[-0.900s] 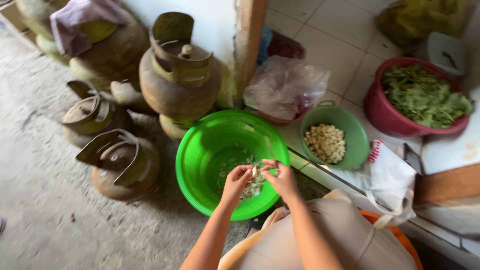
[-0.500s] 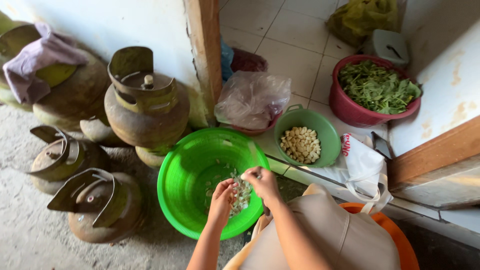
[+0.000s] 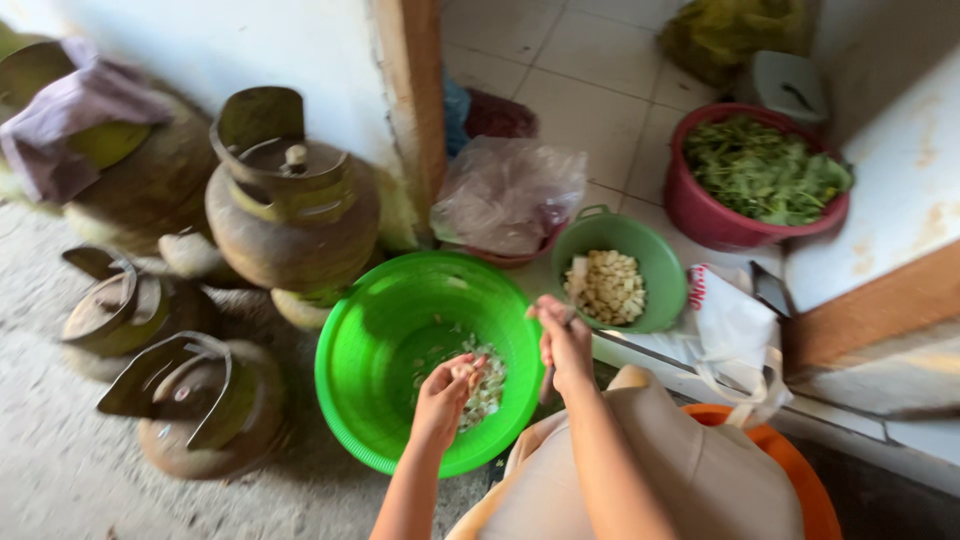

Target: The person sits on the floor and uses a knife to peel small white root vegetables over a green colander. They remove the outer skin and place the peeled pieces into a separate bowl while discarding the peels into the colander.

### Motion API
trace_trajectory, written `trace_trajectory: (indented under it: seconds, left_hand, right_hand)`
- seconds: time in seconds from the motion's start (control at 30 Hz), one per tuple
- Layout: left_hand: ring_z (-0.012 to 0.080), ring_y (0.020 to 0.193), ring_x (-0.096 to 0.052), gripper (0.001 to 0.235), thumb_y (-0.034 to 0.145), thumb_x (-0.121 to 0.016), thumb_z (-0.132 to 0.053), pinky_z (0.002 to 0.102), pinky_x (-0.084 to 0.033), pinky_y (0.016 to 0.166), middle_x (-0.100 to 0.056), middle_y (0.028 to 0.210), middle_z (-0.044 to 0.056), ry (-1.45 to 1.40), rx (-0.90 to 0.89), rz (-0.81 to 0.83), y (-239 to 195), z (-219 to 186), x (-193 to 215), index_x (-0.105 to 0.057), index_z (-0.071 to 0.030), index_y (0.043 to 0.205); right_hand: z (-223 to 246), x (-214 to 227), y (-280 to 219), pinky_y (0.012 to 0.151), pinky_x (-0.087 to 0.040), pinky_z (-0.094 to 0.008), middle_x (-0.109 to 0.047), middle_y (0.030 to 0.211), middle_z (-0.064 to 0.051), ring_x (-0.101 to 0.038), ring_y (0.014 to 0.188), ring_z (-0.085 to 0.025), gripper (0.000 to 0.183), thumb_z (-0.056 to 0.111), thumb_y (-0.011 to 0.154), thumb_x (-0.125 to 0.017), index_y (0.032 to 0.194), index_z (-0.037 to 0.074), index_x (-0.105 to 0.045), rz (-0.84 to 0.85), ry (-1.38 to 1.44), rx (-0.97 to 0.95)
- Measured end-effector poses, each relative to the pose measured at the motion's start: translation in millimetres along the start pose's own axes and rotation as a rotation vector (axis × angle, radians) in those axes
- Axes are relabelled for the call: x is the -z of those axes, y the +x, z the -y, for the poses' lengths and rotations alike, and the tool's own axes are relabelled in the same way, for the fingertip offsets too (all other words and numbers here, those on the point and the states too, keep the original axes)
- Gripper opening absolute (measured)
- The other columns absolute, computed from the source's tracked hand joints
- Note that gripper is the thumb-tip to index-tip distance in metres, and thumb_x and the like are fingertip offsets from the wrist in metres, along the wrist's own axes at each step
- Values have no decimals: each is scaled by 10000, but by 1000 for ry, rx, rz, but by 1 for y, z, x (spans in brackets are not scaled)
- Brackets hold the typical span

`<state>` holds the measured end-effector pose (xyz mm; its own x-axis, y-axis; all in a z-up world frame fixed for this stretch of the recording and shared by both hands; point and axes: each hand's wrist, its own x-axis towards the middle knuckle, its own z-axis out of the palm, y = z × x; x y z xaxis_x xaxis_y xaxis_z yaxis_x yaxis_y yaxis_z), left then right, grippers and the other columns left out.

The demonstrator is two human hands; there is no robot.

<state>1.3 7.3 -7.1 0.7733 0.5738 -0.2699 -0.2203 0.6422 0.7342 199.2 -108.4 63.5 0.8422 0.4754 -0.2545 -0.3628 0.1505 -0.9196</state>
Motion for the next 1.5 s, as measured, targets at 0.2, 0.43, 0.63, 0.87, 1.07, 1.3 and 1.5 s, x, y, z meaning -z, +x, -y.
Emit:
trace_trajectory:
  seconds: [0.2,0.43,0.63,0.87,1.07,1.3,1.5]
  left_hand:
    - [154,1030,-697,415,937,-691,-110,288,-559,910,-756,1146,100,16,-92,-72,-3,-5,-5,-640,-21,1339]
    - [124,931,-695,271,938,-729,-76,268,-561,829,-741,1049,71,67,-246,-89,-6,-8,-9,-669,22,1184]
    - [96,872,-678,287,905,-747,-72,242,-550,729,-700,1016,29,71,-312,-261,-8,-9,-19,-602,-6,1144]
    - [102,859,-701,281,937,-718,-106,254,-589,778,-759,969,72,202,-346,-262,-14,-18,-28,-715,41,1175]
    - [103,874,-723,297,956,-700,-149,260,-610,818,-777,983,78,163,-338,-262,-4,-3,-15,-726,53,1172]
    - [85,782,-624,286,983,-682,-176,225,-525,692,-732,959,52,-228,-192,-230,17,15,10,-729,9,1195]
    - [114,882,-655,250,969,-686,-148,244,-573,803,-725,1015,51,-234,-209,-316,16,11,12,-702,14,1159]
  right_hand:
    - [-27,-28,-24,530,-399,-204,-543,734,47,-463,592,-24,411,123,865,-753,1271,71,-712,416,-556,311]
    - [-31,-37,-35,599,-431,-233,-606,752,32,-539,670,-56,345,242,925,-749,1185,16,-739,513,-469,83]
    - [-30,-41,-37,646,-487,-239,-669,810,-4,-592,707,-74,351,273,926,-729,1173,24,-722,551,-447,57]
    - [-26,-48,-46,787,-547,-274,-744,921,-50,-663,858,-96,204,159,912,-763,985,-28,-723,620,-532,256]
    - [-25,-47,-45,781,-557,-278,-763,905,-63,-677,839,-107,175,139,930,-706,1018,-13,-716,601,-649,309]
    - [-29,-41,-35,732,-547,-248,-733,853,-51,-672,788,-92,206,170,966,-676,1047,-9,-736,590,-529,252]
    - [-28,-37,-33,598,-471,-250,-616,762,-42,-547,642,-111,455,265,1031,-575,1467,134,-574,468,-689,201]
